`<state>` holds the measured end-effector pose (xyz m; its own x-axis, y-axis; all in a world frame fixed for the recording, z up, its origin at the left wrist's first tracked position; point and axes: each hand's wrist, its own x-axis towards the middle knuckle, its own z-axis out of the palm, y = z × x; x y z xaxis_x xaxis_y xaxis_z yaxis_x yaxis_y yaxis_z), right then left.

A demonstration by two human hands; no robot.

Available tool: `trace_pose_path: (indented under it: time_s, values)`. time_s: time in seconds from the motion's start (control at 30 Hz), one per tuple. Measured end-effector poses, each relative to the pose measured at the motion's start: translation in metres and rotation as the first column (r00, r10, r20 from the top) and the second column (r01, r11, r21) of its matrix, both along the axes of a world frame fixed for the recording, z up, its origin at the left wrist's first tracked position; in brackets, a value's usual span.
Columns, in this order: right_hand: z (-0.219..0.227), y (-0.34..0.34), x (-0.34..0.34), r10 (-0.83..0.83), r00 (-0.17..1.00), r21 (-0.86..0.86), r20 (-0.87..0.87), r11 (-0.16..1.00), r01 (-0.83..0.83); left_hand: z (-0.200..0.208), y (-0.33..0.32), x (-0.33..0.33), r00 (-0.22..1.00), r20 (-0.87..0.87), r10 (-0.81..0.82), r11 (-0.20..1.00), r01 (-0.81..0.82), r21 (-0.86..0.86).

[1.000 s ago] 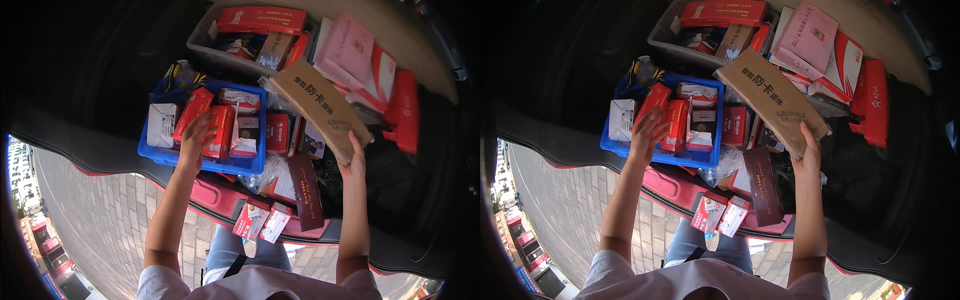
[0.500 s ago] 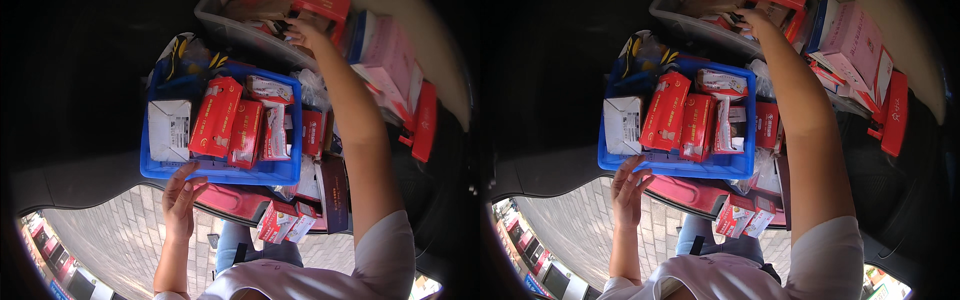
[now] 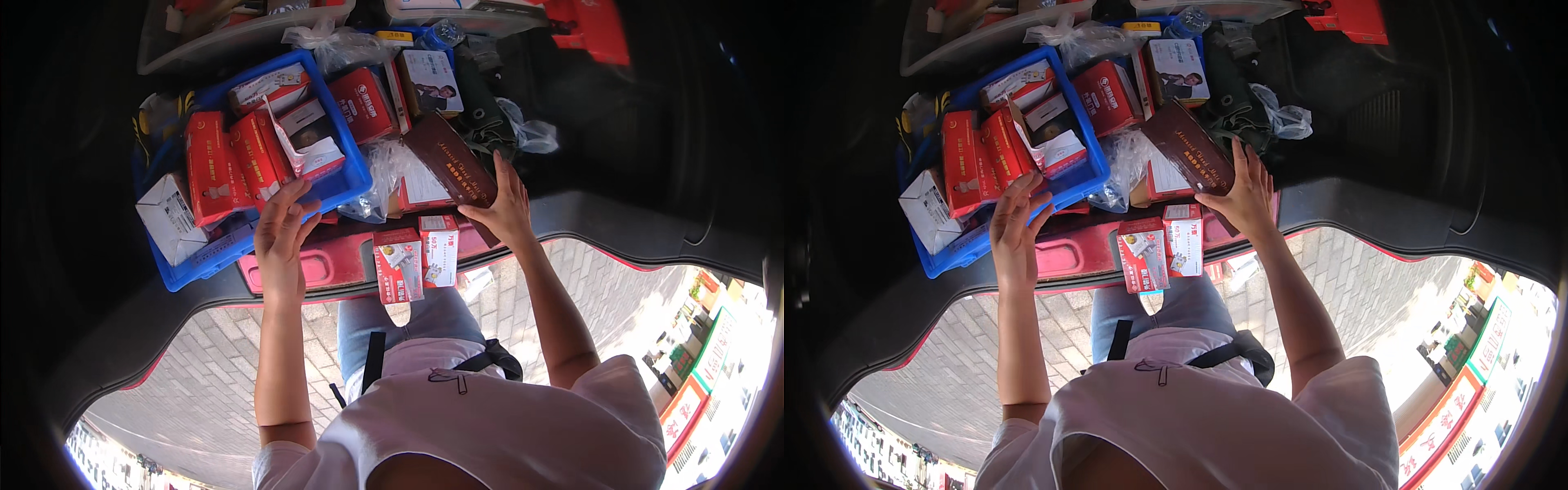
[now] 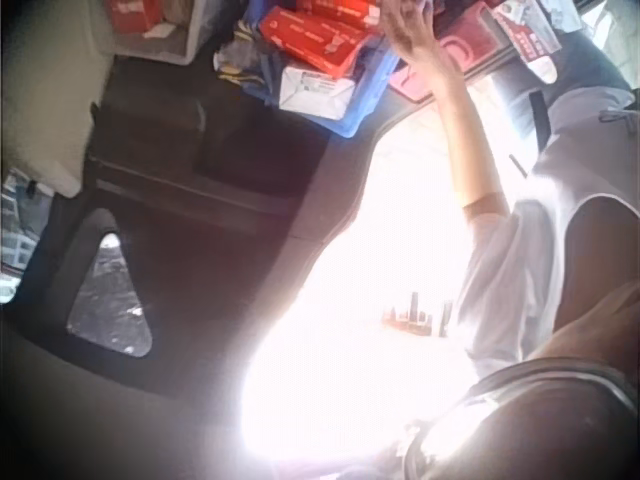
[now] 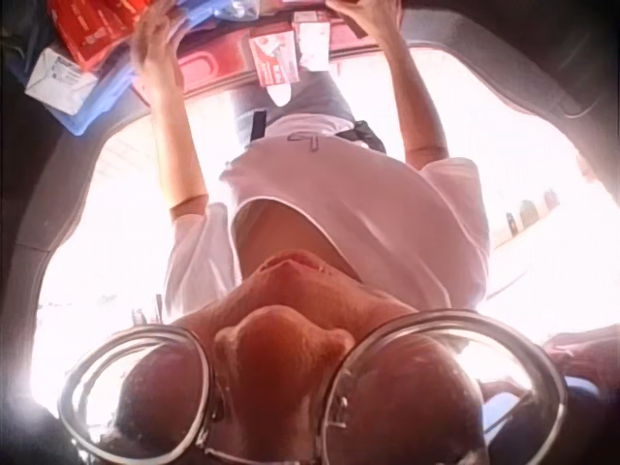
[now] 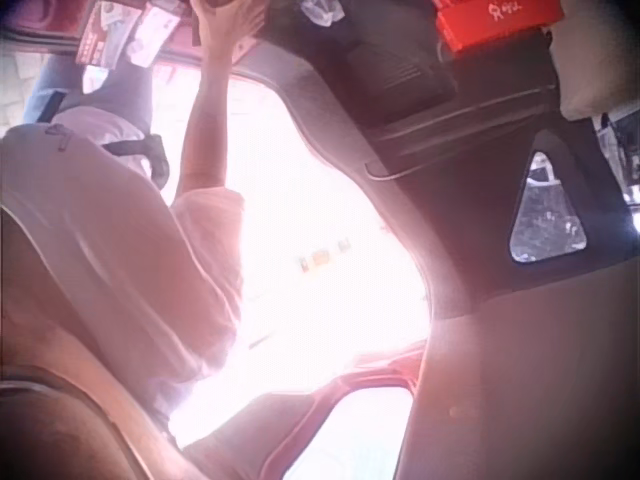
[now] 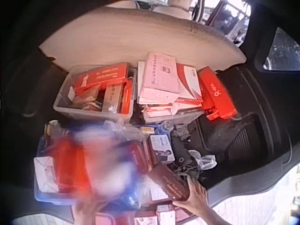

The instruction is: The person organizes various items in the trunk of a red car. They move red boxes, blue crates, and plastic bags, then retrieve a small plastic bag containing keys and place it inside the car's passenger seat area before returning to the trunk to continue sorting.

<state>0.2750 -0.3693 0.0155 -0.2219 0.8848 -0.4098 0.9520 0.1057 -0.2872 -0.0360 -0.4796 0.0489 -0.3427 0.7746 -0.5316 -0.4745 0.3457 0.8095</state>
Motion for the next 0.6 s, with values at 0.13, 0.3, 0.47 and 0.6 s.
trace_pose_path:
  time_s: [0.13,0.3,0.47,0.6]
  values:
    - [-0.004,-0.021,-0.016,0.119,0.98,0.151,0.161,0.978,-0.143,-0.032,0.018,0.095,0.994,0.01,-0.105,0.99,0.105,-0.089]
    - [0.0,0.007,0.02,0.154,0.985,-0.028,0.071,0.988,-0.153,-0.06,0.022,0.186,0.982,0.075,-0.172,0.964,0.184,-0.193]
    - [0.031,0.042,0.096,-0.128,0.932,-0.136,-0.339,0.987,0.086,-0.033,0.051,0.223,0.932,0.325,-0.158,0.941,0.242,-0.235]
    - [0.093,0.018,0.091,0.088,0.961,0.185,-0.262,0.982,-0.039,0.005,0.08,0.269,0.884,0.429,-0.185,0.958,0.26,-0.121]
